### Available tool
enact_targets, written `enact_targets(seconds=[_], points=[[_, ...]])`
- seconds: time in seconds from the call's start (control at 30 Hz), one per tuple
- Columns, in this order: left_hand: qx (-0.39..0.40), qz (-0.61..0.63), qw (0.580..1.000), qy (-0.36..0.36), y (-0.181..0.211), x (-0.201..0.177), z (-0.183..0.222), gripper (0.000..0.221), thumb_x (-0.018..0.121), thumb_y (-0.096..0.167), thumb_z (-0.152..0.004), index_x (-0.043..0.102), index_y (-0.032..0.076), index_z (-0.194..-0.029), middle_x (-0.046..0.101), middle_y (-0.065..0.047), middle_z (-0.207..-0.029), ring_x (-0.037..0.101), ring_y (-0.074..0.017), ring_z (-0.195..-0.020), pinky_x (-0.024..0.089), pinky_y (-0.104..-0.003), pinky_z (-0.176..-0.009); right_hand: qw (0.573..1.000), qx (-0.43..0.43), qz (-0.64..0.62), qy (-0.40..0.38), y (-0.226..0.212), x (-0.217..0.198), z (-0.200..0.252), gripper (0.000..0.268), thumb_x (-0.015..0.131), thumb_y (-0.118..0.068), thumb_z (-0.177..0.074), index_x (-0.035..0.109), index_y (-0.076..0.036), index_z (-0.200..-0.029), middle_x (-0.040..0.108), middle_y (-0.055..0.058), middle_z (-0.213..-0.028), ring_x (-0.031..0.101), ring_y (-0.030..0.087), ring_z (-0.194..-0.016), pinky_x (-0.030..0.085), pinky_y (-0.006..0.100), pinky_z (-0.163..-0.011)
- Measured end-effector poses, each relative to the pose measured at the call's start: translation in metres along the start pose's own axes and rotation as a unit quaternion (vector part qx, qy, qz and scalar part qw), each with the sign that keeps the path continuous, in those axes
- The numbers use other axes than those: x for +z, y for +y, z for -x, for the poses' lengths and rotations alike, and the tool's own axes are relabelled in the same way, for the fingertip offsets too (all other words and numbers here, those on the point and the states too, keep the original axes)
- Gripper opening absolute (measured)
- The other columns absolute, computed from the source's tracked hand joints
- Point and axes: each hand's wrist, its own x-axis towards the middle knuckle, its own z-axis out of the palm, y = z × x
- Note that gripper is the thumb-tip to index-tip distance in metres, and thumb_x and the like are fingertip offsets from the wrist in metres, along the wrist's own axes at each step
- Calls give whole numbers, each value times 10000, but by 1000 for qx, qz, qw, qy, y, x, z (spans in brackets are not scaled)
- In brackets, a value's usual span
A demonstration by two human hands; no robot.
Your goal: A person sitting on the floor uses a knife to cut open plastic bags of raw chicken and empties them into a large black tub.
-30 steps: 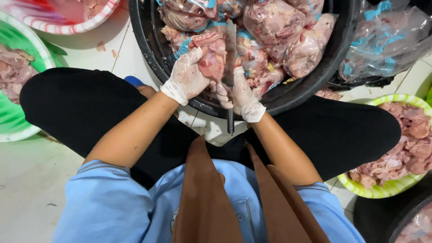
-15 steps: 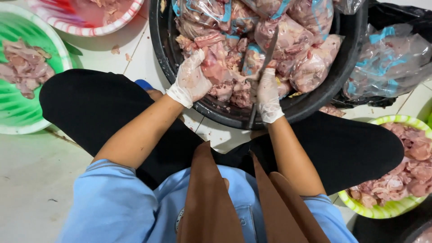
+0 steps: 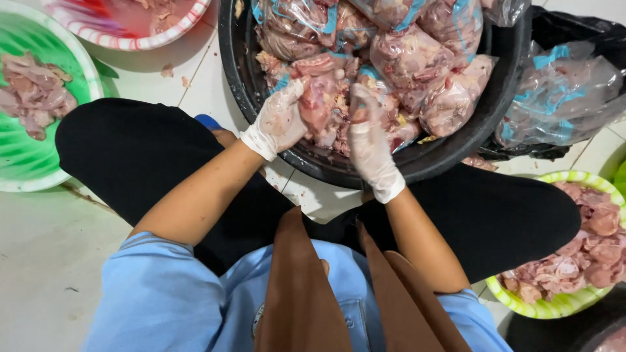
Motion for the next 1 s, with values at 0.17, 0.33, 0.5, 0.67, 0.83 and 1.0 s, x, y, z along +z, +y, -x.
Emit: enact_targets(seconds=[0.17,0.33,0.5,0.67,0.83,1.0], points=[[-45,41,998,34,-25,-16,-11,151,650,77,-825,647,-57,-896,657,-212,-885,647,-367,-863,513,-512,-844,986,154,-59,26,-22,19,3,327,351,-398,-959,385,-113,-1117,529,191,-972,502,295,-961,338,384,-883],[-67,42,995,54,-19,18,8,161,645,54,-818,635,-90,-890,660,-246,-874,652,-388,-873,498,-521,-865,848,419,-285,158,2,18,0,499,581,-602,-767,382,-202,-546,383,13,-393,394,102,-293,285,170,-218],[-82,-47,994,62,-27,-42,-33,233,655,123,-825,643,-41,-990,671,-199,-975,659,-339,-926,504,-508,-881,996,5,42,79,6,-3,1,420,329,-415,-1016,380,-111,-1302,465,100,-1307,414,204,-1270,341,315,-1093],[-5,-217,975,48,-46,-24,-4,158,651,132,-779,604,17,-876,642,-125,-846,637,-237,-806,538,-416,-805,988,49,131,-58,27,-12,5,402,371,-419,-976,355,-184,-1302,518,173,-1275,479,396,-1180,394,476,-1013],[-37,-284,953,100,-50,-82,-49,156,678,114,-717,601,29,-823,632,-108,-723,661,-236,-688,577,-370,-633,991,96,94,-23,33,-13,6,337,362,-413,-980,472,-180,-1197,620,107,-1109,563,295,-1109,422,411,-984],[-148,-252,950,109,-29,5,-8,208,634,147,-662,544,30,-809,610,-152,-668,643,-313,-565,525,-438,-423,809,490,-275,173,24,-11,-9,655,383,-753,-711,459,-104,-658,337,70,-413,352,178,-306,208,217,-256]])
